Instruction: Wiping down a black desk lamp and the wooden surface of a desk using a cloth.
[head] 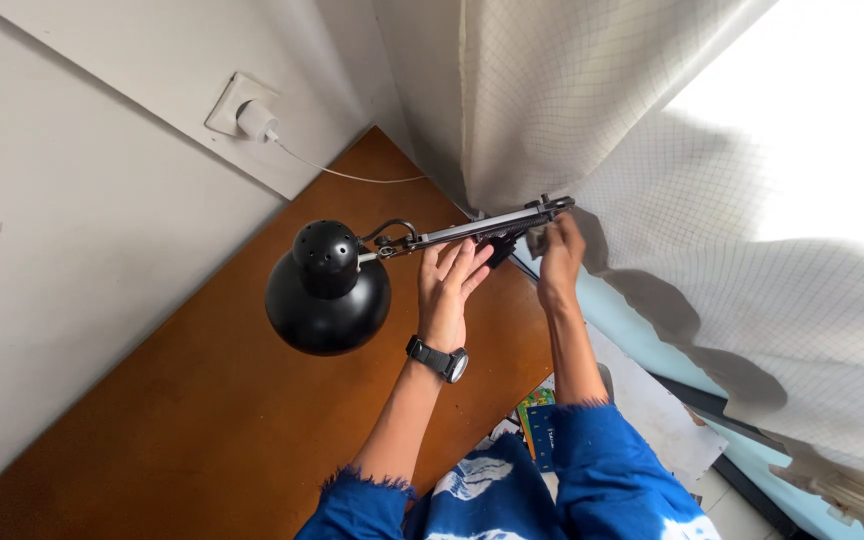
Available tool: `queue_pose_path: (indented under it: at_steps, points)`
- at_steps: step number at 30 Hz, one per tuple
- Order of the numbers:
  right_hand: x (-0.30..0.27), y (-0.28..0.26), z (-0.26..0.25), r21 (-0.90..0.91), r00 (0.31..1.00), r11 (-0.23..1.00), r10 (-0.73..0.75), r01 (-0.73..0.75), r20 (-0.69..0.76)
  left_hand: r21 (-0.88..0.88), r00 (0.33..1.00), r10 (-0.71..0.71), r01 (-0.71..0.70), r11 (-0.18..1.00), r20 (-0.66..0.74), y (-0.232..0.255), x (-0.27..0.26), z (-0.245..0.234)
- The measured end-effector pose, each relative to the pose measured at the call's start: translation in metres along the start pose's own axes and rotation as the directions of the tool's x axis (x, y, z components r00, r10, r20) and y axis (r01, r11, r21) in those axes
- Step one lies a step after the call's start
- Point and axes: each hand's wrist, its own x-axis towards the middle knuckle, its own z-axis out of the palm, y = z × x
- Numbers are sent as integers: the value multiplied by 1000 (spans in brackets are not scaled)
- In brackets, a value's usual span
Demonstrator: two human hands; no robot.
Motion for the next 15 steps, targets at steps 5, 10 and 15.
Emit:
queue_pose_path:
  at_steps: [5,10,15]
  points:
    - [8,-30,13,451,953,841,243,-299,179,28,1000,-10,10,1000,1,10,-3,2]
    - [17,-27,16,616,962,743,145,-261,233,14,1000,-16,16,1000,10,6,-2,-1]
    - [20,66,18,510,904,749,383,-424,189,-1,1000,0,0,1000,26,2,0,-4]
